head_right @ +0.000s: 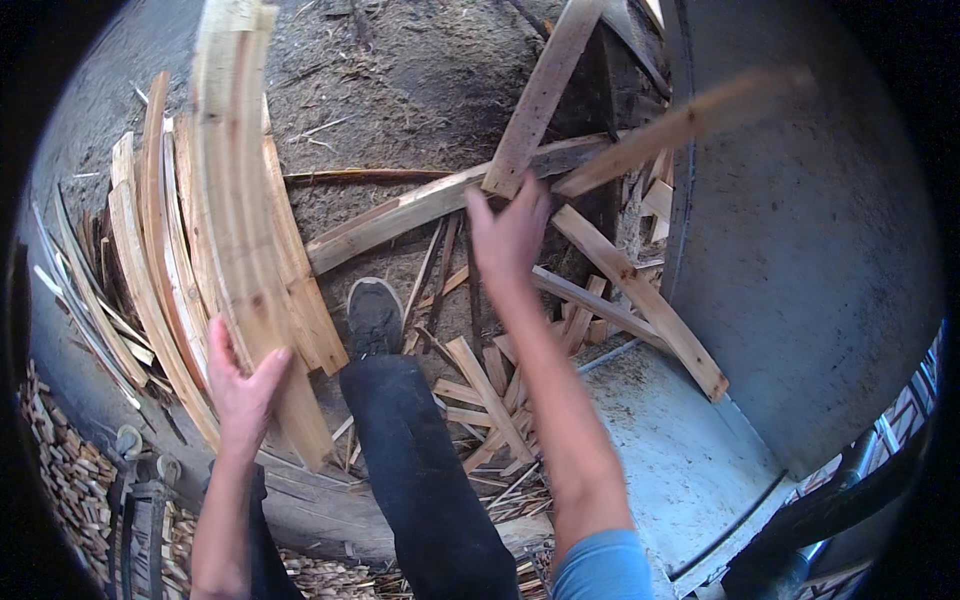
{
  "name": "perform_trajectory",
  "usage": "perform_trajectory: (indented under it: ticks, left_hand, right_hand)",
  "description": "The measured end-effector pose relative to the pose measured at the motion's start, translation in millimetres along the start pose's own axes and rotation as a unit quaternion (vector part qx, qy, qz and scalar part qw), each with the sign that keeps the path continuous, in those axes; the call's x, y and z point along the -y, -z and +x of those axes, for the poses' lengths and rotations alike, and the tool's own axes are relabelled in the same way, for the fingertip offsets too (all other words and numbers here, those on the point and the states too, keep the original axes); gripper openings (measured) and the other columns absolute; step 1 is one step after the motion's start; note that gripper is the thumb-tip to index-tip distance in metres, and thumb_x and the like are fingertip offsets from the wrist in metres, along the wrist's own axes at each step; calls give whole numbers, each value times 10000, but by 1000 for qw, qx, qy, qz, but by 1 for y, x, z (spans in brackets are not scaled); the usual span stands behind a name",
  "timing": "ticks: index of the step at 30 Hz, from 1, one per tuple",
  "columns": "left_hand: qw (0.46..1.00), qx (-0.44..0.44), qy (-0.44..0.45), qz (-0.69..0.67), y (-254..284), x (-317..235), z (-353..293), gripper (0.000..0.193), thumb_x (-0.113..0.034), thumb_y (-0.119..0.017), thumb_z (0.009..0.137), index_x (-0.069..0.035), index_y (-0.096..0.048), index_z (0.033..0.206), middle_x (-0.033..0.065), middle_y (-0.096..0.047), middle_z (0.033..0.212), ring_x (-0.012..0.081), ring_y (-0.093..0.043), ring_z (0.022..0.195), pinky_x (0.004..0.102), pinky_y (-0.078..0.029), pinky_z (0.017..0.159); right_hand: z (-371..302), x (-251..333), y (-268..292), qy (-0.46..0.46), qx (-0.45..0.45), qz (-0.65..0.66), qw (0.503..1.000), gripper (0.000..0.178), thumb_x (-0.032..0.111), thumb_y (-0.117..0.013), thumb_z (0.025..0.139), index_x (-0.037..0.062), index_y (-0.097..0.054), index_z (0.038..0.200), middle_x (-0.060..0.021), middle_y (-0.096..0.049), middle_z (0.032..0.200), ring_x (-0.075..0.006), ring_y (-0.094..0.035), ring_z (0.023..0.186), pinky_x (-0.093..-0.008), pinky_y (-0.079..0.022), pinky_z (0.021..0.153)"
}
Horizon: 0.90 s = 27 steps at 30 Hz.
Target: The person gathers thin wooden planks from a pile on the floor and stacks them onto a larger, organized pile. The person repeatedly picks up handfuls of planks, aligns them, and places them on the stack, clearing the floor area over time.
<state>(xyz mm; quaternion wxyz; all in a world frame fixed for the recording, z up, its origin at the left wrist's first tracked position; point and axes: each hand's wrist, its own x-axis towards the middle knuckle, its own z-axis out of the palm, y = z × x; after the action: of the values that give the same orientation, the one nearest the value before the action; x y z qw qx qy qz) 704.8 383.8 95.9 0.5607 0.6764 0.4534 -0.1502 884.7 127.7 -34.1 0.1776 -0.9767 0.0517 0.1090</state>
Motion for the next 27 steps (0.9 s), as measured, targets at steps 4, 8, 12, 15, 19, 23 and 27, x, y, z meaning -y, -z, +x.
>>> perform_trajectory:
  ticks: [4,8,12,15,19,23,27]
  left_hand:
    - [998,-35,-40,-28,28,19,-5,591,-137,-785,766,-11,-486,1260,81,-581,1131,177,-566,1053,319,-453,965]
    - [995,-86,-43,-2,56,40,-3,638,-155,-797,784,-4,-474,1313,94,-582,1178,184,-563,1085,329,-447,980]
    - [992,-122,-20,4,87,55,-8,598,-157,-755,830,-7,-473,1335,90,-570,1195,192,-556,1090,343,-432,1000]
    - [991,-125,-44,34,101,62,-1,613,-151,-700,871,0,-432,1401,110,-588,1255,196,-571,1121,324,-438,1002]
    - [989,-99,-95,56,106,78,19,660,-162,-660,919,3,-344,1474,151,-482,1400,221,-501,1253,341,-399,1062]
    - [971,-164,-60,164,109,108,31,658,-219,-607,981,27,-282,1498,200,-365,1512,277,-399,1371,387,-294,1146]
    - [944,-192,-155,221,93,46,-3,688,-203,-597,967,-8,-239,1522,208,-304,1557,321,-287,1450,434,-218,1202]
  right_hand:
    - [89,0,-29,-40,-1,-134,990,694,294,-792,728,-114,-464,1183,-318,-549,1209,-434,-551,1158,-471,-479,982]
    - [75,6,-31,-133,22,81,988,637,205,-752,676,-98,-460,1155,-278,-600,1079,-397,-620,1005,-456,-505,940]
    - [-56,81,0,-178,99,267,942,593,113,-695,724,-73,-403,1205,-218,-586,1041,-301,-635,908,-424,-529,849]
    - [-167,106,19,-118,156,261,945,694,122,-689,765,-46,-326,1333,-233,-587,1084,-345,-655,911,-431,-550,830]
    - [-247,149,49,-126,377,326,858,820,183,-730,770,-56,-263,1400,-324,-521,1242,-437,-581,1146,-481,-481,980]
    - [-213,138,49,24,465,185,866,1003,350,-838,679,-47,-317,1439,-296,-409,1379,-413,-435,1307,-451,-378,1089]
    - [-102,-15,76,30,161,-108,981,757,232,-782,655,-35,-480,1296,-230,-516,1278,-391,-500,1198,-475,-404,1031]
